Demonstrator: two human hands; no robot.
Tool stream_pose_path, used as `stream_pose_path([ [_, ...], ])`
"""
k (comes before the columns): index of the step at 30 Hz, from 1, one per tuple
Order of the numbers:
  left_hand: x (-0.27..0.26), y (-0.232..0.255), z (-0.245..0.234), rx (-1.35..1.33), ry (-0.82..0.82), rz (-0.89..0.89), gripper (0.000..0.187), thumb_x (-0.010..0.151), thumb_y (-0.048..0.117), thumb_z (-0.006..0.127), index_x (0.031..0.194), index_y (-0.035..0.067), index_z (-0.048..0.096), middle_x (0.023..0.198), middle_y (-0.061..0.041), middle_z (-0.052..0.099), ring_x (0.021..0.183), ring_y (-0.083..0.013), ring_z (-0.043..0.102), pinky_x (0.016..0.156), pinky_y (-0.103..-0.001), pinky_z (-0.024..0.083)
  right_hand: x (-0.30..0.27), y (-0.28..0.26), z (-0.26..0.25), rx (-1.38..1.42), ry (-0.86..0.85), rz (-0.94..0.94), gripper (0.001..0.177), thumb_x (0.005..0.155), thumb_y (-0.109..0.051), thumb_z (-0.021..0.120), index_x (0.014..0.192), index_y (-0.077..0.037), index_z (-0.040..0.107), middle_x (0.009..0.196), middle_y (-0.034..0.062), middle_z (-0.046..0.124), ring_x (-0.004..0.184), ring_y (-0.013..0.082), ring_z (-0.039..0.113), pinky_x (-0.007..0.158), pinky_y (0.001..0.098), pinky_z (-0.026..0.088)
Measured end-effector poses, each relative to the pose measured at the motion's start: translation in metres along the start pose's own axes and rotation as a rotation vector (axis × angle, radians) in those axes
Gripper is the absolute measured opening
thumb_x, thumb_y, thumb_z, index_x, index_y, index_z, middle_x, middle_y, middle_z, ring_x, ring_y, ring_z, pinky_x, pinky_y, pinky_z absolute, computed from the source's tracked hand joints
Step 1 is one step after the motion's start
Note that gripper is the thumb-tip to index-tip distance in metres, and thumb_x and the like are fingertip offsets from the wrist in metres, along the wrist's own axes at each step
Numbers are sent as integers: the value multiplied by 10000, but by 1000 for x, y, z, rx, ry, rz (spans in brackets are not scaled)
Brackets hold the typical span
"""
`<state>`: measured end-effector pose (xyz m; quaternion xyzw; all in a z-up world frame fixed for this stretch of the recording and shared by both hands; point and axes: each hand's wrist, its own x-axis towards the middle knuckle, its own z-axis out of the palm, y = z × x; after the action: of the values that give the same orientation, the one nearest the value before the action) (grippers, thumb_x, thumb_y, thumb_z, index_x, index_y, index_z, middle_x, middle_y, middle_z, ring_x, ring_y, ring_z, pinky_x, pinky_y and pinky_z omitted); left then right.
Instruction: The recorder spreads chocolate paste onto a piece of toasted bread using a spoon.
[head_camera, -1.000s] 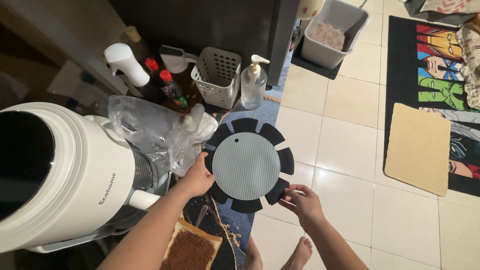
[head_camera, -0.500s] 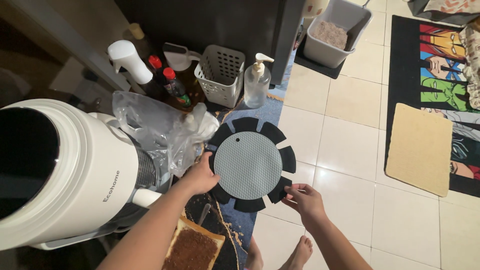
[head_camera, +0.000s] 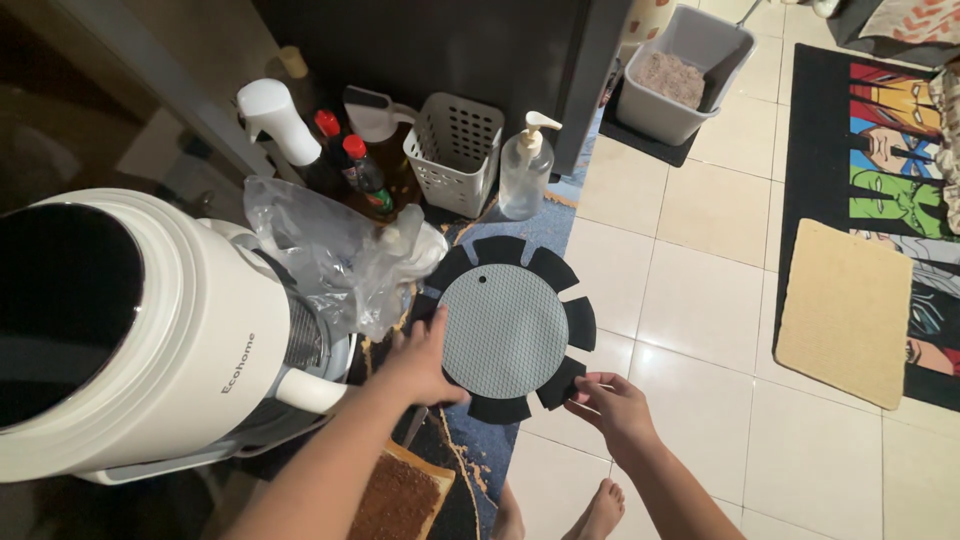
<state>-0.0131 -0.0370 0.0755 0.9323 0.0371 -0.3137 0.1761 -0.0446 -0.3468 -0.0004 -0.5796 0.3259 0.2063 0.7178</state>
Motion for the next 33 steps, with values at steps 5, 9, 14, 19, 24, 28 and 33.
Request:
stream_pose_path([
  [5,-3,12,6,245,-18,1,1535,619,565,955,1621,166,-138,1496,-231,353,1292,-464,436,1156,-515,349,-1,0,0,2,-15,3,158,933,-55,663,1047,18,581,831,85,628,798,195,667,920,431,628],
  [9,2,12,9,277,12,3,1487,649,538,927,1637,186,-128,1475,-216,390,1261,-441,478,1131,-502,388,-12,-9,5,-17,-26,15,157,943,-75,664,1048,6,580,842,91,624,813,193,668,944,420,621],
  [14,-2,17,2,256,-12,-14,1482,653,471,939,1640,212,-135,1479,-206,393,1293,-448,459,1141,-509,384,-10,-7,5,-32,-36,35,141,946,-85,662,1034,-14,579,839,80,616,803,188,655,941,423,619],
  [19,-6,15,-1,214,-12,-14,1481,649,416,956,1637,243,-134,1492,-187,393,1333,-439,441,1173,-508,354,-13,-8,8,-45,-43,49,124,943,-98,663,1012,-24,590,844,73,616,799,185,642,924,439,622],
  [24,-11,18,-7,201,-27,-25,1471,672,416,953,1635,255,-147,1545,-187,347,1407,-426,385,1192,-491,335,-21,-12,12,-15,-62,73,114,933,-114,669,952,-40,584,893,57,625,861,183,634,911,459,601],
  [28,-10,17,-6,207,-37,-27,1467,669,424,956,1632,252,-138,1554,-172,343,1431,-399,365,1198,-486,324,-9,-2,4,27,-92,74,116,933,-118,670,943,-32,592,906,78,646,875,195,650,926,435,599],
  [33,-10,15,-6,220,-11,-7,1459,660,450,953,1638,223,-106,1546,-166,364,1432,-379,375,1210,-487,304,-6,-3,3,64,-95,-6,233,952,-125,655,977,107,660,874,111,663,829,192,670,957,370,597],
])
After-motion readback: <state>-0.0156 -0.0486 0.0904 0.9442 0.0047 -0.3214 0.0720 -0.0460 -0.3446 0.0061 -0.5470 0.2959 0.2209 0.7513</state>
